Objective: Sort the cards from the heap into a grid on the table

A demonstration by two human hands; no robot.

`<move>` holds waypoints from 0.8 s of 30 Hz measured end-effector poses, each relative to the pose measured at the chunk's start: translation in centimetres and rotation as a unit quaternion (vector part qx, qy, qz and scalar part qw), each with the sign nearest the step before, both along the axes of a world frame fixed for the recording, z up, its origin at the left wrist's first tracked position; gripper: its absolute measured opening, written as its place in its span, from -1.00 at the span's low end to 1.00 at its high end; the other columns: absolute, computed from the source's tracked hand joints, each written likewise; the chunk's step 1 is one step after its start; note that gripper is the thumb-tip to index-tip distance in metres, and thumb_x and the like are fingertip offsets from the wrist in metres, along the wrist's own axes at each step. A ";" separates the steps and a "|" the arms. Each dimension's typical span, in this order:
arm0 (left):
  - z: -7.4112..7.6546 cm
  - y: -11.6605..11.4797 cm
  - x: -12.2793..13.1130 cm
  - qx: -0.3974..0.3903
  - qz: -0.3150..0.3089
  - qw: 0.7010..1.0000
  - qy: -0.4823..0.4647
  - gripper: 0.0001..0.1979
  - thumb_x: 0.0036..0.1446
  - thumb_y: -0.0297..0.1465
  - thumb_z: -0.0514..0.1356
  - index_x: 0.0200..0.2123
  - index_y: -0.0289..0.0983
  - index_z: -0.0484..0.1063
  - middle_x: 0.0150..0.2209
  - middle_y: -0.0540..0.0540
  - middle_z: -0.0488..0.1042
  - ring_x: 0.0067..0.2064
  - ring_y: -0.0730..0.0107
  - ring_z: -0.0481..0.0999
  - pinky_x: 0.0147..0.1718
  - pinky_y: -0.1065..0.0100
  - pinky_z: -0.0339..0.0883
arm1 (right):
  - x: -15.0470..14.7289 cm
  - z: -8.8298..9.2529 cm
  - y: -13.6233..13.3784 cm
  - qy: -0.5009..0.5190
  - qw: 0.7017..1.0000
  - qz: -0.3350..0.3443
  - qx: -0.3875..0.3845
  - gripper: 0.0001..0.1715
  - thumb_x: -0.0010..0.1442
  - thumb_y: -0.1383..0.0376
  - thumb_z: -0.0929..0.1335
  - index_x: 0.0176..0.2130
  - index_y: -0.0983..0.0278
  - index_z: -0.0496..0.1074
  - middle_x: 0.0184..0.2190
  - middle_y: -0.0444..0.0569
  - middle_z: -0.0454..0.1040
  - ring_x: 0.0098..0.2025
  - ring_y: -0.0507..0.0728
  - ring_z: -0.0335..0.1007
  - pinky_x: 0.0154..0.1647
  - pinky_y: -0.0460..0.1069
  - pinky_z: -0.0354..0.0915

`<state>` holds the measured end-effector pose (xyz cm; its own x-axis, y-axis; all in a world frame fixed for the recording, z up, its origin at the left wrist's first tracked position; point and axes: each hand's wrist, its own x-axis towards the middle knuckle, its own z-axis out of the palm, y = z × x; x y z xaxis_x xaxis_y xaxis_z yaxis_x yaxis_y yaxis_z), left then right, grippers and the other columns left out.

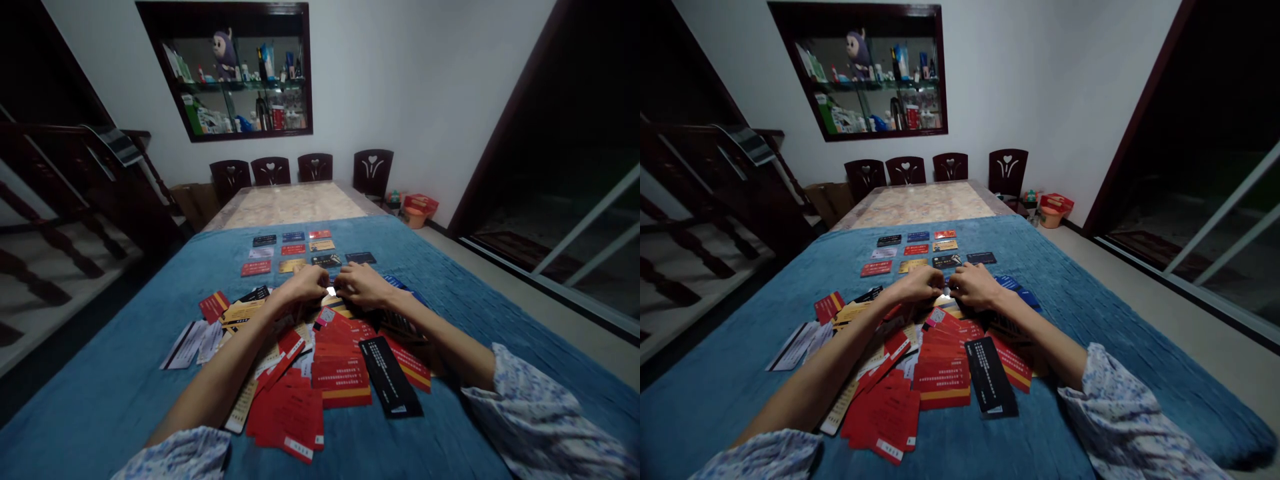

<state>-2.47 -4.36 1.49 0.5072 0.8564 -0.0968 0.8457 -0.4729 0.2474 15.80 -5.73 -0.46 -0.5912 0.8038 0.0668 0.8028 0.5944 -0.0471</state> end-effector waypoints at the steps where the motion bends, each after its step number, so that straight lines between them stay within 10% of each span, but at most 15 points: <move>1: -0.1 0.0 0.0 0.000 0.003 1.000 0.001 -0.85 0.04 -0.43 0.24 -0.28 -0.27 0.58 -0.24 -0.10 0.63 -0.09 0.12 0.54 -0.03 0.16 0.26 | -0.1 0.0 0.0 0.002 1.000 -0.004 -0.003 -0.73 0.30 0.17 0.33 -0.08 0.22 0.53 -0.09 0.08 0.51 -0.03 0.23 0.30 -0.15 0.03 0.13; 24: -1.9 0.8 0.2 0.060 0.050 0.992 -0.100 -0.80 0.11 -0.47 0.16 -0.21 -0.28 0.56 -0.19 -0.16 0.62 -0.02 0.10 0.48 0.07 0.00 0.18 | 0.9 -1.2 2.0 0.068 0.988 -0.139 -0.016 -0.74 0.29 0.22 0.28 -0.22 0.24 0.55 -0.20 0.04 0.61 -0.10 0.19 0.45 -0.25 -0.03 0.14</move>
<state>-2.27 -3.55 -0.41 0.4187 0.9023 0.1026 0.8289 -0.4259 0.3627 16.69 -3.75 -1.63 -0.3341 0.9369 0.1028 0.9199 0.3479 -0.1809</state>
